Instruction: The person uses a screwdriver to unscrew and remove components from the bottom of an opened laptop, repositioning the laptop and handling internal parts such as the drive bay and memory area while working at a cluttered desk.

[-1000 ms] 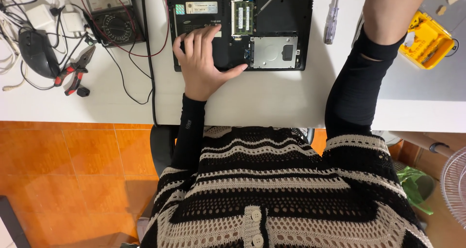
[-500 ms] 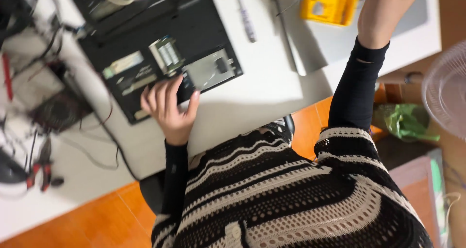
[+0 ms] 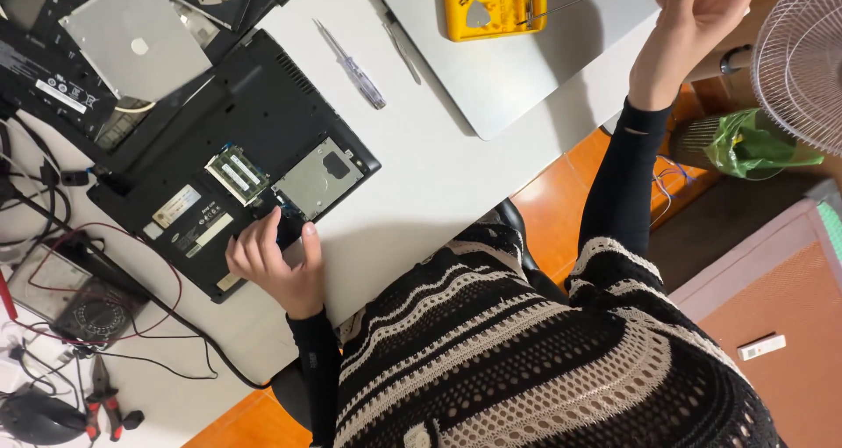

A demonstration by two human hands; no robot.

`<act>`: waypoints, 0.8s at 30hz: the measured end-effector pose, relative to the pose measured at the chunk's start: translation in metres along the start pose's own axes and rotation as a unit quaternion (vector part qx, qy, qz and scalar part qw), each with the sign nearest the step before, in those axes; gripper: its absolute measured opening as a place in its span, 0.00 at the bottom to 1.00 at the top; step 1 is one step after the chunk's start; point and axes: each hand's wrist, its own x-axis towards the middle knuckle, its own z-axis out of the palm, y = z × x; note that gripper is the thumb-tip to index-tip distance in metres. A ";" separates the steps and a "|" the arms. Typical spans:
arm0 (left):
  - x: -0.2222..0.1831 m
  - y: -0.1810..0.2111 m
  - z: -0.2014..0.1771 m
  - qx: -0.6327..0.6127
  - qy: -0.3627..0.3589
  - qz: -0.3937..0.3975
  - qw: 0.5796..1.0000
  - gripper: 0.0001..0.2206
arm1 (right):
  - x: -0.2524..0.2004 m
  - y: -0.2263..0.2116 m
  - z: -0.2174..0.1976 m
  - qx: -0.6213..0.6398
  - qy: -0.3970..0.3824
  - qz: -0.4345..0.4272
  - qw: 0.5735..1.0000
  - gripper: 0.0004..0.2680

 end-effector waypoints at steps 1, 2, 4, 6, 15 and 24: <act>-0.001 0.000 0.000 0.005 -0.003 -0.006 1.000 0.17 | -0.004 0.003 -0.001 0.004 0.007 0.006 1.000 0.16; -0.001 0.000 0.000 0.006 -0.004 -0.004 1.000 0.17 | -0.006 0.003 -0.001 0.004 0.009 0.006 1.000 0.16; -0.002 -0.001 0.001 0.005 -0.006 -0.013 1.000 0.17 | -0.010 0.003 0.001 0.002 0.017 0.025 1.000 0.17; -0.002 -0.002 0.002 0.005 -0.006 -0.014 1.000 0.16 | -0.011 0.001 0.003 -0.001 0.018 0.029 0.999 0.17; -0.004 -0.005 0.003 0.000 -0.005 -0.025 1.000 0.16 | -0.011 0.010 -0.003 -0.015 0.012 -0.005 1.000 0.19; -0.003 -0.005 0.002 -0.003 -0.004 -0.022 1.000 0.16 | -0.009 0.001 0.002 -0.050 0.031 -0.020 0.998 0.20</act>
